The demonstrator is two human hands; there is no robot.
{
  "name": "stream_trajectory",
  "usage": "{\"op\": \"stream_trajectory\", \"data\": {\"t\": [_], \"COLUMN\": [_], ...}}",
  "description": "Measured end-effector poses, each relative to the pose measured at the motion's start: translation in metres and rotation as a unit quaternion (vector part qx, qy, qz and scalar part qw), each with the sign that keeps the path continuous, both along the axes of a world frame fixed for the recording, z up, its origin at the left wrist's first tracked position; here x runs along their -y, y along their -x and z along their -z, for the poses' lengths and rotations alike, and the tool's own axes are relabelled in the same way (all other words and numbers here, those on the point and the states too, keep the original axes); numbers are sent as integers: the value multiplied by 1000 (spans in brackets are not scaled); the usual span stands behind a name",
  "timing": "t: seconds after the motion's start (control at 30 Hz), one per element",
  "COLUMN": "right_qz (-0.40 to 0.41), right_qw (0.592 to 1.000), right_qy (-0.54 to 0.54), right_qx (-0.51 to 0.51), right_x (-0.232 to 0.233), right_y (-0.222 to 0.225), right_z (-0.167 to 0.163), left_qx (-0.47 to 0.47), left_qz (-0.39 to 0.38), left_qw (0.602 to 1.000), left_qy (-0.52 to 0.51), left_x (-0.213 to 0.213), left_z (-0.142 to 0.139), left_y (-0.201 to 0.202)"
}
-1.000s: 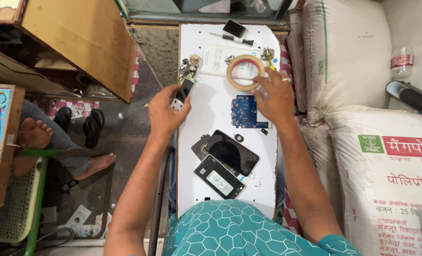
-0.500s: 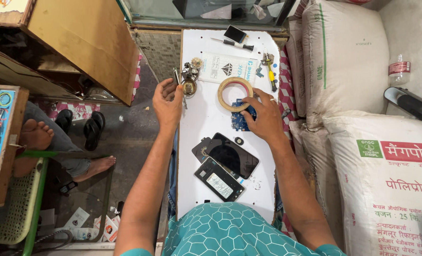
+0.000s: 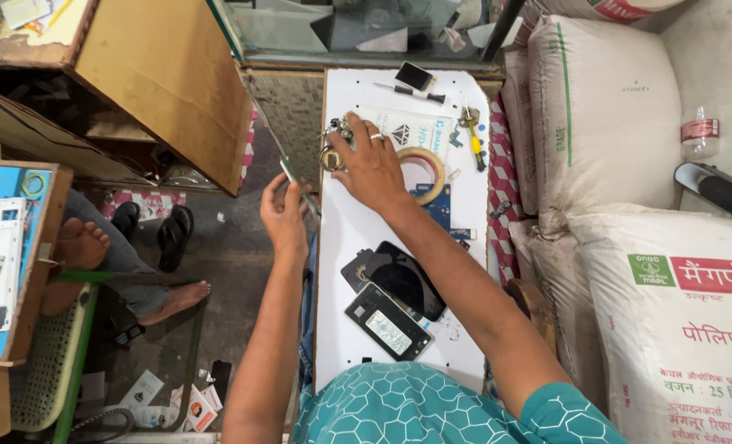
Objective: The person sits at a small workbench and repairs a mobile phone. They remove the back cover and battery, handle the phone frame and internal boards, peel and apply tape, use a screwdriver on a circuit board, and place parts on the bench.
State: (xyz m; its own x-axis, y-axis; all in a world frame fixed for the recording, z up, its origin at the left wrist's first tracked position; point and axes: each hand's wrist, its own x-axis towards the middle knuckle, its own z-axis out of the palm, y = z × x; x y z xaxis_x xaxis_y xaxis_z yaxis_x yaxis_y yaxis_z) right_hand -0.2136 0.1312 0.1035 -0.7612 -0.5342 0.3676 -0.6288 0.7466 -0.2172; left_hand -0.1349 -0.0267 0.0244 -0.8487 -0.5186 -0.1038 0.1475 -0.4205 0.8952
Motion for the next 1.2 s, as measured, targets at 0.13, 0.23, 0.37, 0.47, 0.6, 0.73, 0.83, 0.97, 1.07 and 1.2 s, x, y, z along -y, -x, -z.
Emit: {"op": "stream_trajectory", "data": {"t": [0.13,0.23,0.37,0.47,0.6,0.73,0.83,0.97,1.07,1.2], "right_qz": [19,13,11,9,-46,17,101,114,117,116], "right_qw": [999,999,995,996,991,976,983,991,991,986], "right_qy": [-15,4,38,43,123,215,144,76,63,108], "right_qx": [47,49,92,81,28,-42,-46,4,-21,-50], "right_x": [9,15,21,21,7,-30,-62,-82,-81,-81], "right_y": [33,53,76,88,96,109,118,120,120,113], "right_z": [-2,-2,-11,-20,-25,-31,-38,-44,-46,-44], "left_qx": [16,-5,-9,-22,-40,-11,-8,-5,-2,-15], "left_qz": [2,17,38,63,105,146,165,172,178,179], "left_qw": [1000,1000,999,997,988,975,980,982,982,982], "left_qy": [-5,1,36,49,105,168,112,75,62,59], "left_x": [12,16,10,3,-7,-13,-18,-24,-27,-28], "left_z": [5,10,13,15,17,19,20,24,27,28], "left_y": [-18,-26,-33,-38,-47,-56,-59,-59,-60,-58]}}
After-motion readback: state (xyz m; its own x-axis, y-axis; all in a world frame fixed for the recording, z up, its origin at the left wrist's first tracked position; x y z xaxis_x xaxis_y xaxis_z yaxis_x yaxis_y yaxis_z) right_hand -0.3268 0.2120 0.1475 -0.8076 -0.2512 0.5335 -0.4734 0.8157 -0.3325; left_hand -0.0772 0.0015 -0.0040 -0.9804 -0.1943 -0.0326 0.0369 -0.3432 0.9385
